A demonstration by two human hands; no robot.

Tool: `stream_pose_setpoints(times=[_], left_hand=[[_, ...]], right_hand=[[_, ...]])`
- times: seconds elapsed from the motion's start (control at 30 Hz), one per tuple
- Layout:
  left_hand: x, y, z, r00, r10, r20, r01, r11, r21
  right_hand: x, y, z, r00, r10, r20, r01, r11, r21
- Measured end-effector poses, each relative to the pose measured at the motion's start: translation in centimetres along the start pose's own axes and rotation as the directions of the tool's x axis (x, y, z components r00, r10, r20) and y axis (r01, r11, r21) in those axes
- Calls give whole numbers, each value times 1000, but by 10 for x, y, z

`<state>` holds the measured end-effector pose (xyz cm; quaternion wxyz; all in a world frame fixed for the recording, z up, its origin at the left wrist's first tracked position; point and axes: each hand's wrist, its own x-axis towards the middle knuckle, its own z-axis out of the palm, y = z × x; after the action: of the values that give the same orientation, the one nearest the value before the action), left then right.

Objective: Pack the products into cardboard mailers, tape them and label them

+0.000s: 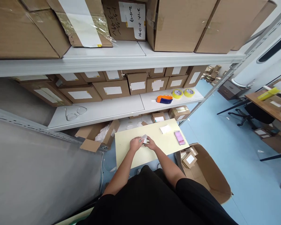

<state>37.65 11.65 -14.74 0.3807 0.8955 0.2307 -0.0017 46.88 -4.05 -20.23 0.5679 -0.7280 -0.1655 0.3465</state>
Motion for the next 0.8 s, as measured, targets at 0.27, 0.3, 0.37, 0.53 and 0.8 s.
stream_pose_setpoints(times=[0.27, 0.3, 0.37, 0.53, 0.8], left_hand=[[45, 9, -23, 966, -233, -108, 234, 972, -10], [45, 8, -21, 957, -254, -137, 253, 967, -28], [43, 4, -15, 953, -219, -210, 212, 976, -54], [33, -2, -1, 999, -38, -27, 35, 995, -89], [20, -15, 10, 984, -177, 1, 166, 922, -350]], right_hand=[[-4, -4, 7, 996, 48, -78, -57, 990, -129], [-4, -5, 8, 994, 45, -100, -60, 987, -148], [-6, -9, 10, 986, 38, -161, -71, 977, -203], [-6, -22, 17, 970, 9, -244, -110, 907, -405], [-5, -36, 27, 967, -52, -251, -78, 873, -482]])
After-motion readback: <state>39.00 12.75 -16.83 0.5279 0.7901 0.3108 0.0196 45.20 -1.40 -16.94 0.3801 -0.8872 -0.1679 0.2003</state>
